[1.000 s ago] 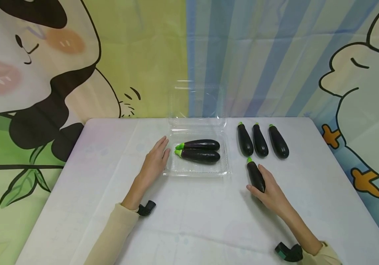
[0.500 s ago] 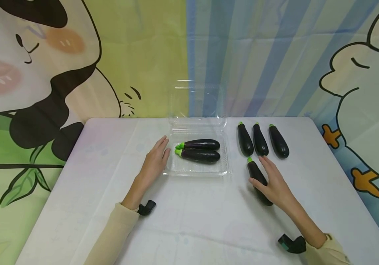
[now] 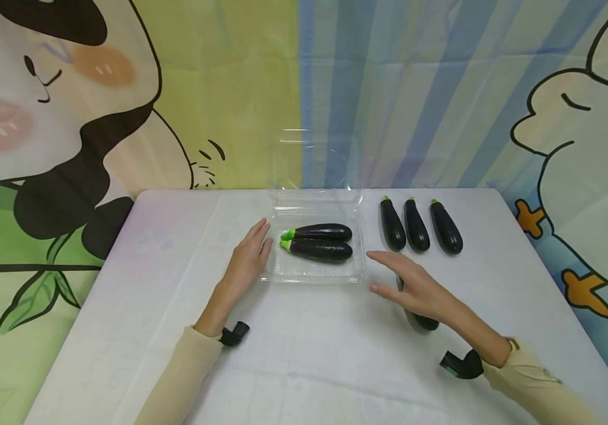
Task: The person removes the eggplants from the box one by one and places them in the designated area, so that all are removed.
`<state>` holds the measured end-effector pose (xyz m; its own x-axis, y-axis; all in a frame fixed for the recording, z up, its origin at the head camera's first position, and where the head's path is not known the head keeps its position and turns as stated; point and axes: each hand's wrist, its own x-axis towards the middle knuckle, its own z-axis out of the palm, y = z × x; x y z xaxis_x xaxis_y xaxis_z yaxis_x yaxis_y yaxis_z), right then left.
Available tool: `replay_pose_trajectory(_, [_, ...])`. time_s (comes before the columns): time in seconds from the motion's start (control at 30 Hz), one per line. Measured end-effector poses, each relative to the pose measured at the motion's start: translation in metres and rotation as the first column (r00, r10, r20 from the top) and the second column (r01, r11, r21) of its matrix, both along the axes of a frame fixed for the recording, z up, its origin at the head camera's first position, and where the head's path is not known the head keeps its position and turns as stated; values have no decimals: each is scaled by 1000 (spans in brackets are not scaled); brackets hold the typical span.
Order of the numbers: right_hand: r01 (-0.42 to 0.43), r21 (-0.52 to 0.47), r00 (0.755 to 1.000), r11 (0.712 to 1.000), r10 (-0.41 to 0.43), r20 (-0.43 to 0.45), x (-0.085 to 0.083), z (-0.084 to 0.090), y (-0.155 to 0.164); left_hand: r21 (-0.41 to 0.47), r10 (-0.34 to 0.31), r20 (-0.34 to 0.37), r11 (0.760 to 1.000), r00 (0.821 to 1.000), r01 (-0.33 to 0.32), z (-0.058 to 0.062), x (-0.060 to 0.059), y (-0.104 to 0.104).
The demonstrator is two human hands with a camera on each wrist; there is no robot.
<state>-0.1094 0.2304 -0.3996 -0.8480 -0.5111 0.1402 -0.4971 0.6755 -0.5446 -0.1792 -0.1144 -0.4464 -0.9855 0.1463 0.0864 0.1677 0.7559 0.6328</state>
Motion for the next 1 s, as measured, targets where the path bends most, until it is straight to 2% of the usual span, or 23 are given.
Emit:
replay_pose_trajectory(0.2, [-170,73,986,983,169,18,-18,13,-20,-5,8,0,1000,1000,-8,-1,0,-1])
replay_pose_trajectory(0.4, [-266,98,964,959,262,47,-41,15,-34,-6,6,-3,1000,1000,-6,-2,0,0])
replay_pose_trajectory(0.53, [-301,106,951,948,290,103,-57,9,-42,-3,3,-3,1000,1000,-3,-1,0,0])
replay_pose_trajectory(0.7, [-306,99,943,947,288,167,-74,8,-51,-3,4,-5,1000,1000,-4,-1,-1,-1])
replay_pose_trajectory(1.0, [-351,131,924,927,320,208,-93,8,-64,-8,7,1,1000,1000,-7,0,0,1])
